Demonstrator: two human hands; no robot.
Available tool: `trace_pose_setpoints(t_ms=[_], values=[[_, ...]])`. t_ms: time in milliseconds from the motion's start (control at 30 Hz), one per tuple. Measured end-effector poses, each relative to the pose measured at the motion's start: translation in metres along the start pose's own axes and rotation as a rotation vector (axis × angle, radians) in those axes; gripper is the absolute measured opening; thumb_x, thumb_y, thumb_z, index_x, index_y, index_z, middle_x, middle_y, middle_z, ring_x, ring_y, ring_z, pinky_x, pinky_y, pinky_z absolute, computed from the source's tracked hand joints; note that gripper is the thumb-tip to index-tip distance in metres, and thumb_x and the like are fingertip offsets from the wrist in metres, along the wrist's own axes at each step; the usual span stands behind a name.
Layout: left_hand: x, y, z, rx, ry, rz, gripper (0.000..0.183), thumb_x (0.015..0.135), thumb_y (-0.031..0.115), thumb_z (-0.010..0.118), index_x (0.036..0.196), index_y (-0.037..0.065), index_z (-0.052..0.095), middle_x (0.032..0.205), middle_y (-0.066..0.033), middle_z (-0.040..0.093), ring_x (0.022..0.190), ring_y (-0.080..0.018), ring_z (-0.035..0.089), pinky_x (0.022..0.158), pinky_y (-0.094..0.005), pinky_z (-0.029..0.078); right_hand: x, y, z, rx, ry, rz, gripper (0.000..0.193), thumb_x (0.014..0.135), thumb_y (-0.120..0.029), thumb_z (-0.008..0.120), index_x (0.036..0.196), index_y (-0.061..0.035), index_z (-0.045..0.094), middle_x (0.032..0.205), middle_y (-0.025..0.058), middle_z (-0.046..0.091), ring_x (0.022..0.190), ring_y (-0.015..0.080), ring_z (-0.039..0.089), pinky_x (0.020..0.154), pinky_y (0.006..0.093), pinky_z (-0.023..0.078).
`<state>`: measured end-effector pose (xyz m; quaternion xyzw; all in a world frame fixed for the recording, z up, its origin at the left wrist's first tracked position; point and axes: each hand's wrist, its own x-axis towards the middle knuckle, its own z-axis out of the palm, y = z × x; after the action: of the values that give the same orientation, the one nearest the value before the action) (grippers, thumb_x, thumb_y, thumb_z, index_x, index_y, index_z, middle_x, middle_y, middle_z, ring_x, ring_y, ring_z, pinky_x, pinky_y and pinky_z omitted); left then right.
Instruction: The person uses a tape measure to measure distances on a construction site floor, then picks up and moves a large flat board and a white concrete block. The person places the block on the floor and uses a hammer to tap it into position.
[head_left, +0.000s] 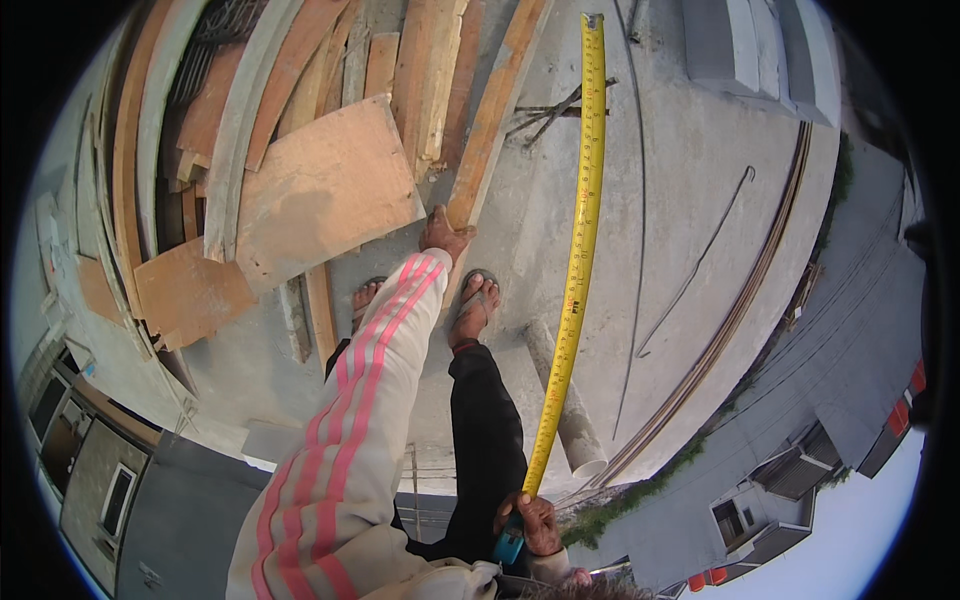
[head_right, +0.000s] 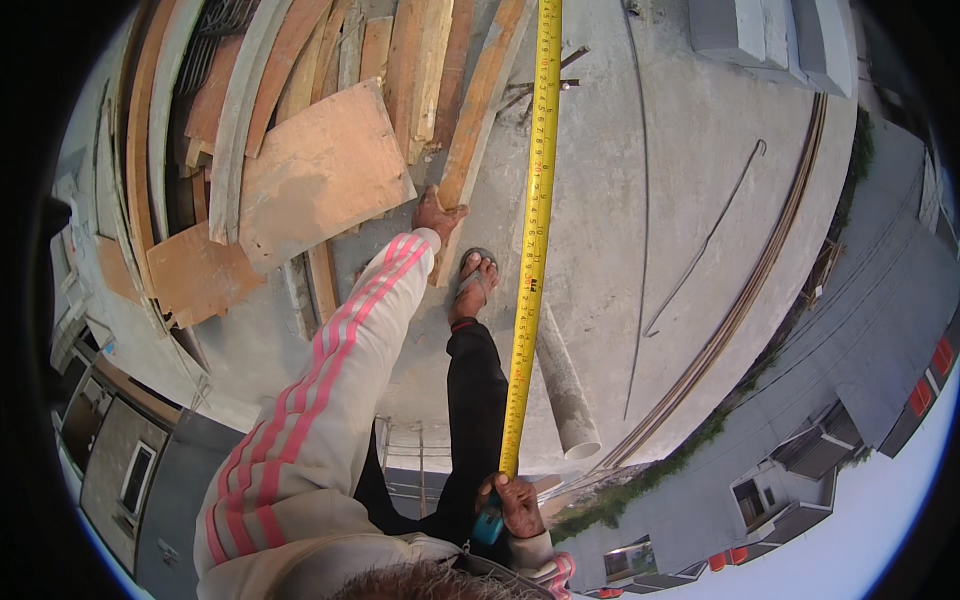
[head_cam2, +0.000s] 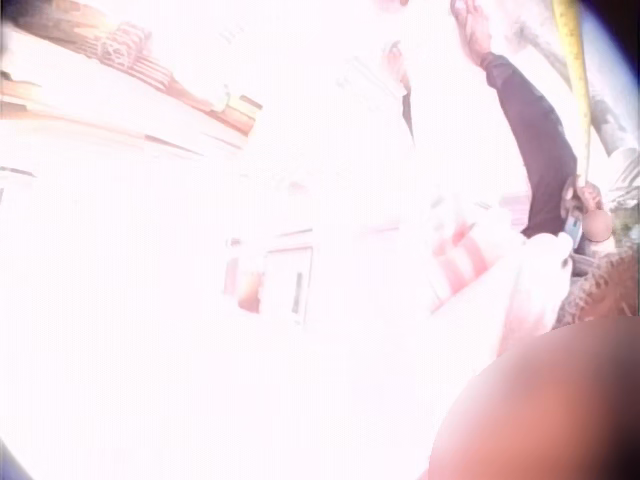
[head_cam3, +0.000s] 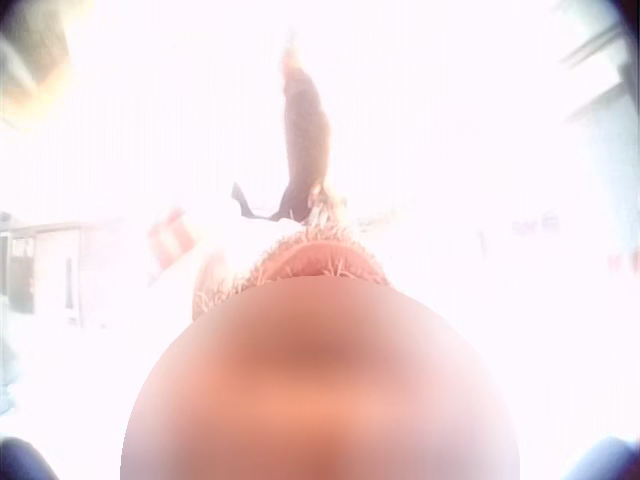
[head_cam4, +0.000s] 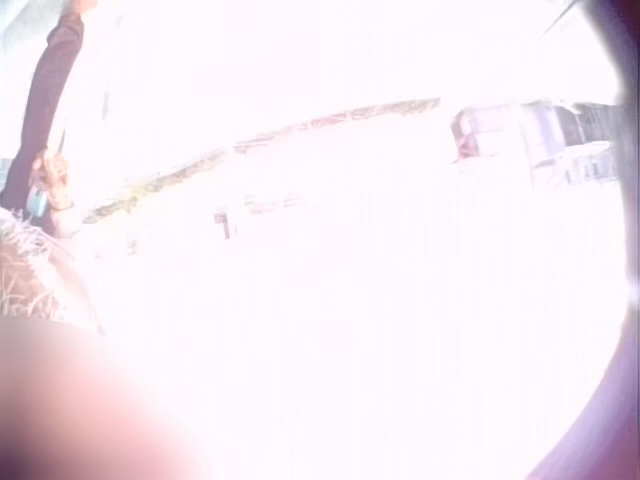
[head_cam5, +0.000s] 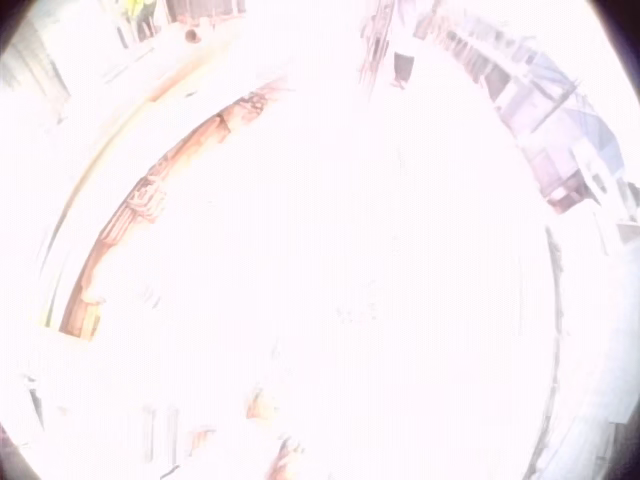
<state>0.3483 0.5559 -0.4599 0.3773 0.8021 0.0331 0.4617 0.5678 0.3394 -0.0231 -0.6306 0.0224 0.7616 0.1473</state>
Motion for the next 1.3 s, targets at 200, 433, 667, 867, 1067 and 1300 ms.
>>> trace_pose_setpoints(t_ms=[200,433,667,867,1067,1300], values=[[-0.094,0.027,-0.131,-0.137,0.136,0.128,0.098,0.074,0.051,0.079,0.140,-0.009,0.040,0.096,-0.0327,0.068,0.096,-0.0465,0.067,0.084,-0.0476,0.054,-0.014,-0.012,0.018,-0.209,0.020,-0.119,0.045,0.104,-0.042,0.052,0.081,-0.0045,0.062,0.064,0.0036,0.059,0.059,0.0130,0.059,0.057,0.0278,0.047],[-0.222,-0.030,-0.331,-0.026,0.362,0.182,0.080,0.076,0.050,0.075,0.131,0.001,0.044,0.102,-0.0305,0.067,0.096,-0.0490,0.065,0.085,-0.0537,0.051,-0.030,-0.038,0.061,-0.430,-0.038,-0.297,0.049,0.104,-0.045,0.053,0.072,-0.0077,0.061,0.063,-0.0002,0.056,0.058,0.0087,0.051,0.057,0.0260,0.041],[-0.237,-0.147,-0.526,0.199,0.729,0.000,0.085,0.079,0.047,0.075,0.142,0.001,0.041,0.124,-0.0273,0.060,0.116,-0.0466,0.056,0.101,-0.0511,0.044,-0.035,-0.055,0.105,-0.566,-0.130,-0.355,0.048,0.104,-0.045,0.053,0.072,-0.0087,0.059,0.063,-0.0017,0.054,0.059,0.0081,0.048,0.056,0.0261,0.038],[-0.186,-0.196,-0.600,0.404,1.038,0.115,0.073,0.086,0.041,0.071,0.140,0.002,0.043,0.136,-0.0241,0.050,0.127,-0.0435,0.048,0.106,-0.0507,0.041,-0.022,-0.036,0.108,-0.516,-0.086,-0.222,0.047,0.103,-0.044,0.055,0.072,-0.0093,0.059,0.064,-0.0025,0.053,0.059,0.0072,0.047,0.057,0.0253,0.037],[-0.113,-0.112,-0.445,0.317,0.488,0.457,0.060,0.089,0.040,0.067,0.133,0.002,0.053,0.131,-0.0225,0.054,0.125,-0.0416,0.050,0.105,-0.0493,0.043,-0.010,-0.020,0.078,-0.442,-0.001,-0.198,0.047,0.102,-0.043,0.057,0.070,-0.0093,0.058,0.063,-0.0030,0.052,0.058,0.0067,0.045,0.056,0.0254,0.036],[-0.009,0.051,-0.214,0.351,0.094,0.468,0.076,0.085,0.045,0.071,0.141,-0.001,0.046,0.141,-0.0200,0.047,0.131,-0.0372,0.046,0.110,-0.0451,0.040,0.004,-0.024,0.051,-0.268,0.121,-0.068,0.047,0.103,-0.043,0.055,0.071,-0.0084,0.059,0.061,-0.0010,0.054,0.055,0.0071,0.046,0.053,0.0250,0.036]])
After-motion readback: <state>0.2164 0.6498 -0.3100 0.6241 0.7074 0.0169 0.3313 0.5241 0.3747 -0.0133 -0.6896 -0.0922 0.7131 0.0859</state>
